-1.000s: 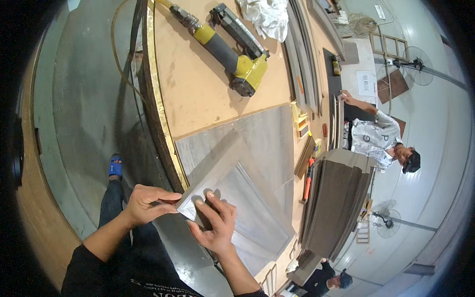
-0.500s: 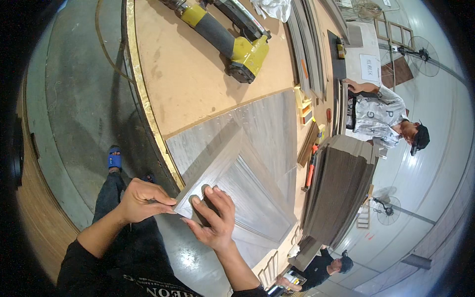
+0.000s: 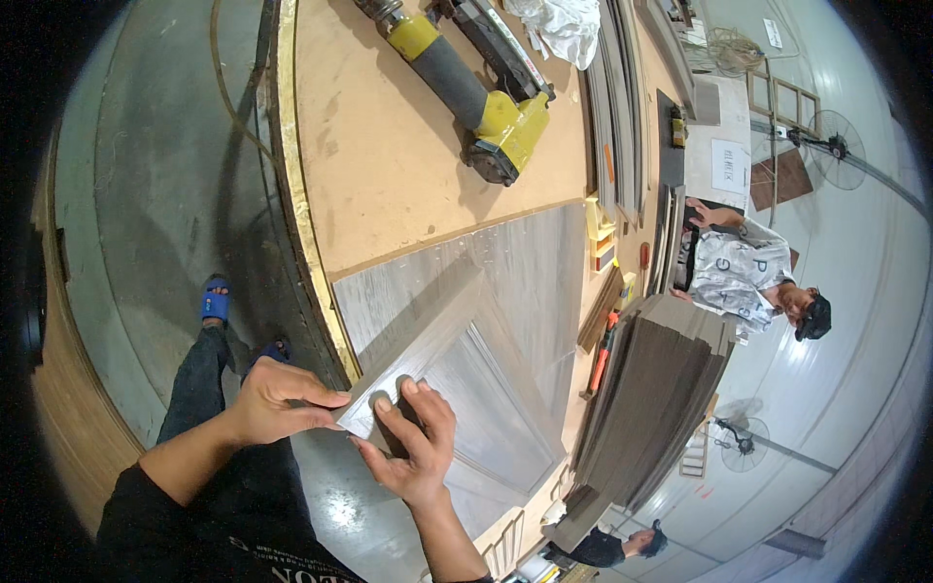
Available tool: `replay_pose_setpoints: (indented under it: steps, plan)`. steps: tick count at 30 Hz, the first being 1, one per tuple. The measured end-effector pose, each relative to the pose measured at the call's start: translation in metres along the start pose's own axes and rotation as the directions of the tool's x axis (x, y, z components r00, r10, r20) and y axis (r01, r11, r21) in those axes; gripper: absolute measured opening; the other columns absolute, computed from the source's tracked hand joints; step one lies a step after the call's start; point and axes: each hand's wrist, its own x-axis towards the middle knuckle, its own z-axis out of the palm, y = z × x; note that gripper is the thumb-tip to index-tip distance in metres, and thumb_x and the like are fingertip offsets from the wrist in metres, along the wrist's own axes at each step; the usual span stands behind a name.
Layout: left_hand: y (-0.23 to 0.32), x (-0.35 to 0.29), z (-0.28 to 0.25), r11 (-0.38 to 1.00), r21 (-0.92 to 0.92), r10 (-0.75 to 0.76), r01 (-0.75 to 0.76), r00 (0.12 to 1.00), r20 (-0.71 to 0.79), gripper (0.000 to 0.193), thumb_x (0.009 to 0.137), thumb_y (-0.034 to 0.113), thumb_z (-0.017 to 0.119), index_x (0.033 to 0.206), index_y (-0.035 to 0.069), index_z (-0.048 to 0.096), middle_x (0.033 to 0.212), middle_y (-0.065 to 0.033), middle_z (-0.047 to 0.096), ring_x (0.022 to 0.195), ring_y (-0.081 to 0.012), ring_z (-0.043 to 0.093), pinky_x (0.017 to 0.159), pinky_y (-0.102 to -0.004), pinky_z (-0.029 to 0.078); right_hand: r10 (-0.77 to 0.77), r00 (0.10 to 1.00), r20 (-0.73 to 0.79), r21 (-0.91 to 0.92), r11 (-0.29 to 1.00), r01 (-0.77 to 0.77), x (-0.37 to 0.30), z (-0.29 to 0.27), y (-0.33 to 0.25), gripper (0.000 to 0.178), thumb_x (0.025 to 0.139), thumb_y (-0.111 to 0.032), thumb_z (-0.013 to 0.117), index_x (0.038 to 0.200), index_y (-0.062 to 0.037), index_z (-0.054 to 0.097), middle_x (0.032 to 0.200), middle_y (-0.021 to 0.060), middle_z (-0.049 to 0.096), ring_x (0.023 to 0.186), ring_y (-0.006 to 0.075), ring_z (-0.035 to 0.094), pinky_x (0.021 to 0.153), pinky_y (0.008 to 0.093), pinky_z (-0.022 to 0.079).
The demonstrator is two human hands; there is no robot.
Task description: The person assembles wooden panels on a workbench by aligning wooden pieces, fastening them together using a pneumatic nail gun, and placing the assembled panels onto a nearby table.
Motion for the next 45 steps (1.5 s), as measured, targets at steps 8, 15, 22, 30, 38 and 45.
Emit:
replay_pose_setpoints:
  steps: [8, 15, 22, 30, 38, 45]
  plan:
    - [0.022, 0.001, -0.005, 0.985, -0.053, -0.164, 0.166, 0.986, 0.034, 0.026, 0.074, 0.005, 0.075, 0.099, 0.0, 0.069, 0.086, -0.0122, 0.071, 0.079, -0.0119, 0.068, 0.069, -0.0224, 0.051, -0.017, 1.0, -0.002, 0.0, 1.0, 0.017, 0.006, -0.002, -0.007, 0.048, 0.061, -0.023, 0.083, 0.104, -0.0083, 0.068, 0.122, 0.0146, 0.054, 0.112, 0.0312, 0.051, 0.097, 0.0436, 0.042]
    - [0.113, 0.08, -0.025, 0.488, 0.821, 0.307, -0.296, 0.939, 0.156, 0.037, 0.071, 0.005, 0.069, 0.107, 0.003, 0.063, 0.104, -0.0165, 0.063, 0.094, -0.0336, 0.059, 0.084, -0.0399, 0.049, 0.005, 1.0, -0.009, -0.043, 0.999, -0.005, -0.001, -0.007, 0.003, 0.054, 0.06, -0.024, 0.082, 0.111, -0.0151, 0.067, 0.126, 0.0091, 0.054, 0.113, 0.0311, 0.052, 0.093, 0.0402, 0.042]
    - [0.1, 0.259, -0.039, -0.188, 0.959, 0.233, -0.213, 0.939, 0.254, 0.055, 0.068, 0.011, 0.068, 0.119, 0.008, 0.048, 0.11, -0.0143, 0.056, 0.106, -0.0313, 0.052, 0.088, -0.0406, 0.043, -0.017, 1.0, -0.025, 0.006, 1.0, 0.017, 0.012, -0.011, -0.015, 0.05, 0.064, -0.028, 0.08, 0.111, -0.0173, 0.066, 0.125, 0.0067, 0.056, 0.114, 0.0292, 0.052, 0.095, 0.04, 0.04]
    - [0.201, 0.132, -0.033, 0.14, 0.917, 0.047, -0.373, 0.928, 0.37, 0.05, 0.06, 0.016, 0.072, 0.109, 0.009, 0.06, 0.079, -0.0137, 0.063, 0.078, -0.034, 0.062, 0.066, -0.0418, 0.048, 0.001, 0.999, -0.048, 0.0, 1.0, -0.001, 0.004, -0.011, 0.0, 0.046, 0.066, -0.029, 0.078, 0.109, -0.0166, 0.066, 0.124, 0.0072, 0.057, 0.113, 0.0294, 0.053, 0.094, 0.0408, 0.04]
    - [0.144, 0.014, -0.097, 0.848, 0.43, -0.326, 0.31, 0.945, -0.038, 0.055, 0.063, 0.015, 0.085, 0.105, -0.002, 0.053, 0.099, -0.0071, 0.065, 0.09, -0.0104, 0.061, 0.083, -0.0277, 0.048, -0.021, 0.999, -0.04, -0.026, 0.999, 0.02, 0.01, -0.008, -0.008, 0.049, 0.062, -0.026, 0.079, 0.108, -0.0164, 0.067, 0.123, 0.007, 0.057, 0.113, 0.0287, 0.053, 0.094, 0.0404, 0.041]
    - [0.099, 0.01, -0.096, 0.846, 0.407, -0.413, 0.346, 0.907, 0.087, 0.055, 0.06, 0.016, 0.086, 0.103, 0.0, 0.055, 0.097, -0.006, 0.065, 0.09, -0.012, 0.061, 0.085, -0.0282, 0.047, -0.008, 0.997, -0.073, -0.027, 1.0, 0.006, 0.006, -0.005, -0.008, 0.048, 0.061, -0.025, 0.08, 0.107, -0.0156, 0.068, 0.122, 0.0085, 0.057, 0.112, 0.0303, 0.052, 0.095, 0.0403, 0.041]
